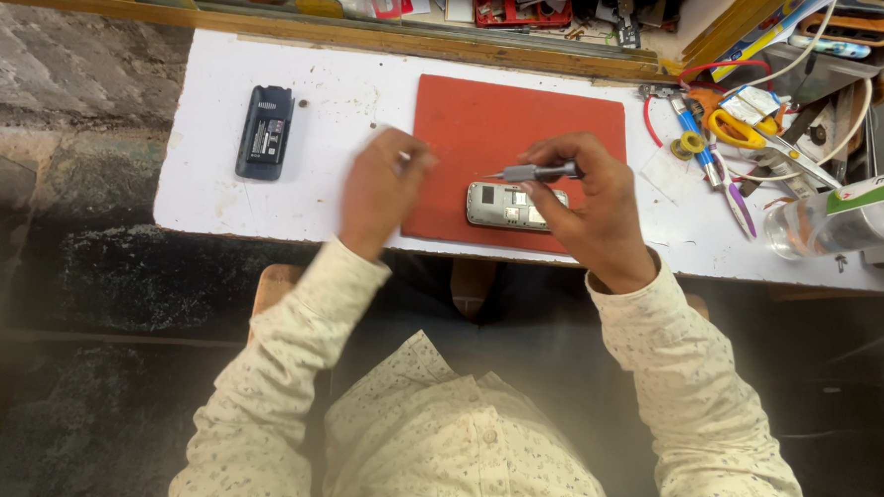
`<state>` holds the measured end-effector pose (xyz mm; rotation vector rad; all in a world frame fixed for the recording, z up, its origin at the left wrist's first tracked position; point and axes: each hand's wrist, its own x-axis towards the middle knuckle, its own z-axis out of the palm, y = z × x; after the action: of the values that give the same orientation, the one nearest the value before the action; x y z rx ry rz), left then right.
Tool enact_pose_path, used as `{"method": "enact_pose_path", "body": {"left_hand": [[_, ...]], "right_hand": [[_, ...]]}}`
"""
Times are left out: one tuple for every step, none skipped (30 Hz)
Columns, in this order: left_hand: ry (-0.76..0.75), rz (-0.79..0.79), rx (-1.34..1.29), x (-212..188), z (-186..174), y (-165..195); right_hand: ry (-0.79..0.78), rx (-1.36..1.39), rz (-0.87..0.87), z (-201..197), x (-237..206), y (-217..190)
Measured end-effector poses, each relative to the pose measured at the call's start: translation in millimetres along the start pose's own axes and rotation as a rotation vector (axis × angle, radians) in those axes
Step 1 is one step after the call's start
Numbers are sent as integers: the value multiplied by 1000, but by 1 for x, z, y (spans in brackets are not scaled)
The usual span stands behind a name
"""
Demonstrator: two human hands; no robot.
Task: The person removes the back cover and battery from a silver mobile phone, then uses a screwdriver to remove screws from the back of the phone. The person then uses a prying tool to separate the front faceplate from the phone body.
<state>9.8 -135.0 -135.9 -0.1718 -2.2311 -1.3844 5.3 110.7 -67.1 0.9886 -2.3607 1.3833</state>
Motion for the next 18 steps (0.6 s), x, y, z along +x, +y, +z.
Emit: {"method": "enact_pose_path", "body": {"left_hand": [[62,-23,23,9,-11,-4],[137,-10,179,18,-23,-6],[214,5,337,26,-33,-8],[217,-21,400,31,-39,-8],[218,-51,464,35,-43,-9],[217,-82,529,37,-46,-8],[204,-97,530,38,-46,-8],[191,-110,529,40,-46,-7],[177,-122,528,41,-45,-6],[180,-98,526,42,-44,-6],[183,-75,525,42,-43,-6],[190,-52,524,41,-44,-7],[210,-29,482,41,-45,-7],[232,-3,441,40,-46,-8],[252,22,400,39,-47,-8],[294,-1,345,38,-48,-8],[334,-26,290,35,-48,-9],[373,-51,234,33,-48,-9]], "right_hand": [[17,2,1,-3,-4,1],[24,10,7,-6,-6,3],[33,19,10,-9,-9,4],[41,27,16,-12,-12,6],[50,24,33,-16,-15,7],[59,23,52,-18,-18,9],[69,22,70,-21,-20,10],[71,20,76,-23,-22,12],[74,17,83,-26,-24,14],[77,14,93,-28,-27,15],[83,28,97,-31,-30,16],[88,44,97,-32,-32,17],[94,59,94,-34,-34,18],[110,93,99,-36,-36,19],[126,126,104,-39,-39,19],[143,159,110,-42,-42,20],[167,176,108,-45,-46,21],[191,192,108,-49,-49,23]]}}
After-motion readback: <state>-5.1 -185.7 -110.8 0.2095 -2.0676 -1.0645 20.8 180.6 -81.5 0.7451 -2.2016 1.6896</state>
